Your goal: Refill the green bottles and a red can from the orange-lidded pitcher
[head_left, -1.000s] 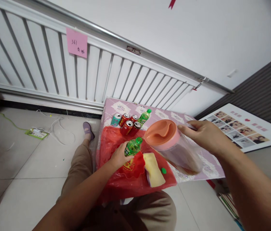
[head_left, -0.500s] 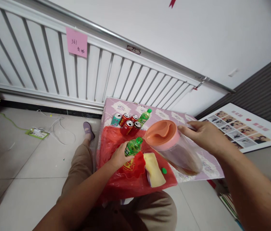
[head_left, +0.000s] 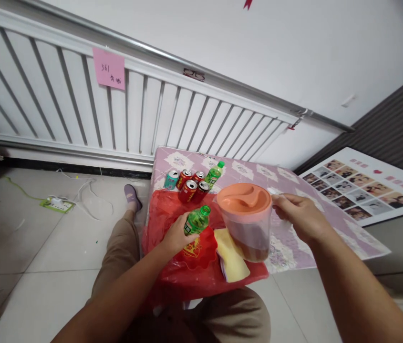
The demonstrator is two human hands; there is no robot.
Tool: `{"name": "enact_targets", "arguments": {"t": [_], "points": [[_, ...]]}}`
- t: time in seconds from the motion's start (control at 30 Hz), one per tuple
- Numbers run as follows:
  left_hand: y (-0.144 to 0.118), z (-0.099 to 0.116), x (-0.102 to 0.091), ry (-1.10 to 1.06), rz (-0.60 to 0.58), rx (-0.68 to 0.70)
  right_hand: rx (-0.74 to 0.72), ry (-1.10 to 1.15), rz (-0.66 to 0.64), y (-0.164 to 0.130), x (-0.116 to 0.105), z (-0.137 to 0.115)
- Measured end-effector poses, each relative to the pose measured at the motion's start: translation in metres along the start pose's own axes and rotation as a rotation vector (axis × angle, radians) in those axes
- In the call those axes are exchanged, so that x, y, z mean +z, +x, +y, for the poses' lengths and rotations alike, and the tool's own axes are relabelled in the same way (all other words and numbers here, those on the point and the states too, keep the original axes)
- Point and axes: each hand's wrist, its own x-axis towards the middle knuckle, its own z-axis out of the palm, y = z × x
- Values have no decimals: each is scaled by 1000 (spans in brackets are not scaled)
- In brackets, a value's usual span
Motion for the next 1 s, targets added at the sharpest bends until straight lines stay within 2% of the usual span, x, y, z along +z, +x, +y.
{"name": "enact_targets", "arguments": {"t": [0.1, 0.2, 0.3, 0.53, 0.67, 0.8, 0.9, 1.0], "points": [[0, 0, 0, 0, 0, -4, 40, 214, 126, 10, 3, 21], [-1, 2, 0, 15, 19, -16, 44, 374, 248, 20, 15, 40], [-2, 2, 0, 17, 12, -11, 36, 450, 332, 29, 38, 57], [-1, 3, 3, 5, 2, 31, 30, 625, 433, 43, 102, 88], [0, 2, 4, 0, -2, -11, 63, 674, 460, 47, 123, 108], [-1, 7, 4, 31, 2, -71, 86, 678, 452, 44, 134, 124], [-2, 18, 2, 58, -9, -133, 86, 661, 410, 40, 135, 129], [-3, 27, 2, 94, 6, -158, 67, 621, 310, 35, 126, 131]]}}
